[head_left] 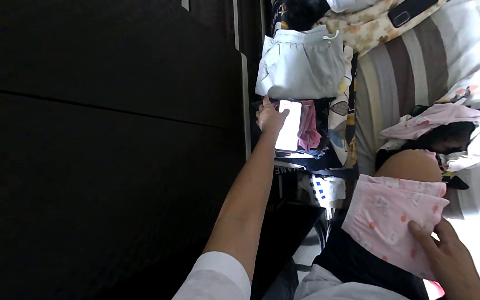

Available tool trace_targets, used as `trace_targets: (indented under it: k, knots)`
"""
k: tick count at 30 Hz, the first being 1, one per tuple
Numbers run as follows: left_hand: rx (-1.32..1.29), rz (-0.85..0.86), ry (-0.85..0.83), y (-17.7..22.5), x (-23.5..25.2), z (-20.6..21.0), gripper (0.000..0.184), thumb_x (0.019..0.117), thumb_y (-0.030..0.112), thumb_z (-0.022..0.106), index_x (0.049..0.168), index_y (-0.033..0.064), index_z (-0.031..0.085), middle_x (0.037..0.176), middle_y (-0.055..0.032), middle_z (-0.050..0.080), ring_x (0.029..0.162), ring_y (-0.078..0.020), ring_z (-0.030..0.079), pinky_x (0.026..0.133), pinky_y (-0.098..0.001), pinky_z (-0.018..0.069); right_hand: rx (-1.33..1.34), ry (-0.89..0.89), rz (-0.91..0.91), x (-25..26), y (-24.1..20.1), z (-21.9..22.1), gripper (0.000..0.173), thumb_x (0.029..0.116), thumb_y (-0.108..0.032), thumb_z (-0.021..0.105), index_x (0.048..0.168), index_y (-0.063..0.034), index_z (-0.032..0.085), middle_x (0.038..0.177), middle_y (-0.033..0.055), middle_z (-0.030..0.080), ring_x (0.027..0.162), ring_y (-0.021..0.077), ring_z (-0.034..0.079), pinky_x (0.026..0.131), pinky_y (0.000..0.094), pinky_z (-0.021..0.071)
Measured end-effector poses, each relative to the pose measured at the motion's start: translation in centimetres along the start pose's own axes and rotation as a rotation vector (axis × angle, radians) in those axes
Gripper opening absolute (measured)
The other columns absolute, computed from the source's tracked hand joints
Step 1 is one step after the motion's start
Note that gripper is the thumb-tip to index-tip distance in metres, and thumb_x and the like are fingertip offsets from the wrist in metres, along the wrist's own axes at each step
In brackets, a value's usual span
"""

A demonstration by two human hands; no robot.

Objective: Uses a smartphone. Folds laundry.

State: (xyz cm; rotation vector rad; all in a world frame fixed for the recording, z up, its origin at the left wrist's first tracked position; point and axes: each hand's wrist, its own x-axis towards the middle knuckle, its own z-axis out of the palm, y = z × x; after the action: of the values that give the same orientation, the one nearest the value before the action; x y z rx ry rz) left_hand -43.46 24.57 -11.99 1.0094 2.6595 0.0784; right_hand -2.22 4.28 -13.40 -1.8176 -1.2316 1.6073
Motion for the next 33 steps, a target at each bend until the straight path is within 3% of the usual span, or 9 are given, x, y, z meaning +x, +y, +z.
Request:
trace_targets:
  k: [6, 10, 13, 16, 21, 25, 33]
  knots:
    - [-0.094, 0.029, -0.025, -0.8, 0.5, -0.2, 0.088, 0.0903, 0.043, 0.076, 0.159, 0.0118, 0.032, 0.149, -0.0175, 0.054, 0.141, -0.0393, 0.046, 0.113, -0.0619, 0.0370, -0.020, -0.008, -0.004, -0.1, -0.1, -0.1, 0.058, 0.0968, -0.038, 0.058, 0.139, 0.0019, 0.054, 0.138, 0.0222, 0.054, 0.113, 0.0183, 0.062, 0.088, 0.0328, 0.0543]
    - [-0.257, 0.080, -0.123, -1.6, 0.2, -1.6, 0.075, 0.0984, 0.031, 0.068, 0.160, 0.0095, 0.030, 0.144, -0.0180, 0.058, 0.134, -0.0348, 0.054, 0.111, -0.0558, 0.0422, -0.003, -0.005, 0.013, -0.2, -0.4, -0.1, 0.055, 0.0977, -0.035, 0.058, 0.137, 0.0034, 0.054, 0.136, 0.0224, 0.055, 0.112, 0.0177, 0.061, 0.089, 0.0337, 0.0536]
    - [-0.194, 0.208, -0.133, -2.9, -0.5, -2.9, 0.069, 0.1001, 0.024, 0.065, 0.158, 0.0075, 0.032, 0.141, -0.0207, 0.059, 0.128, -0.0358, 0.059, 0.108, -0.0549, 0.0461, 0.005, -0.005, 0.012, -0.3, -0.5, -0.1, 0.055, 0.0977, -0.034, 0.058, 0.138, 0.0030, 0.054, 0.137, 0.0217, 0.055, 0.113, 0.0157, 0.061, 0.089, 0.0316, 0.0532]
    - [-0.109, 0.311, -0.118, -4.5, -1.5, -3.5, 0.070, 0.0958, 0.021, 0.070, 0.156, 0.0061, 0.038, 0.145, -0.0242, 0.054, 0.135, -0.0404, 0.051, 0.113, -0.0567, 0.0398, -0.001, -0.010, -0.005, -0.3, -0.2, -0.1, 0.055, 0.0974, -0.036, 0.058, 0.137, 0.0024, 0.054, 0.136, 0.0207, 0.055, 0.112, 0.0142, 0.061, 0.089, 0.0300, 0.0536]
    - [-0.039, 0.351, -0.192, -7.1, -1.9, -3.0, 0.083, 0.0910, 0.024, 0.076, 0.159, 0.0063, 0.032, 0.153, -0.0259, 0.044, 0.143, -0.0420, 0.041, 0.118, -0.0582, 0.0330, -0.024, -0.022, 0.006, -0.3, -0.3, -0.1, 0.059, 0.0979, -0.037, 0.057, 0.141, 0.0025, 0.052, 0.143, 0.0252, 0.051, 0.119, 0.0227, 0.060, 0.093, 0.0379, 0.0532]
    - [-0.016, 0.425, -0.215, -8.1, -1.6, -2.5, 0.093, 0.0857, 0.019, 0.080, 0.162, 0.0080, 0.027, 0.156, -0.0243, 0.042, 0.146, -0.0408, 0.039, 0.119, -0.0576, 0.0316, -0.024, -0.003, 0.017, -0.4, -0.3, -0.1, 0.057, 0.0973, -0.037, 0.059, 0.138, 0.0023, 0.053, 0.134, 0.0213, 0.057, 0.112, 0.0186, 0.062, 0.090, 0.0368, 0.0535]
    - [0.061, 0.456, -0.314, -8.9, -1.2, -3.2, 0.116, 0.0777, 0.016, 0.089, 0.165, 0.0140, 0.013, 0.159, -0.0258, 0.036, 0.146, -0.0427, 0.037, 0.118, -0.0599, 0.0324, -0.009, -0.014, -0.008, -0.4, -0.2, 0.0, 0.061, 0.0970, -0.037, 0.057, 0.143, 0.0028, 0.050, 0.140, 0.0233, 0.054, 0.118, 0.0200, 0.060, 0.093, 0.0354, 0.0529]
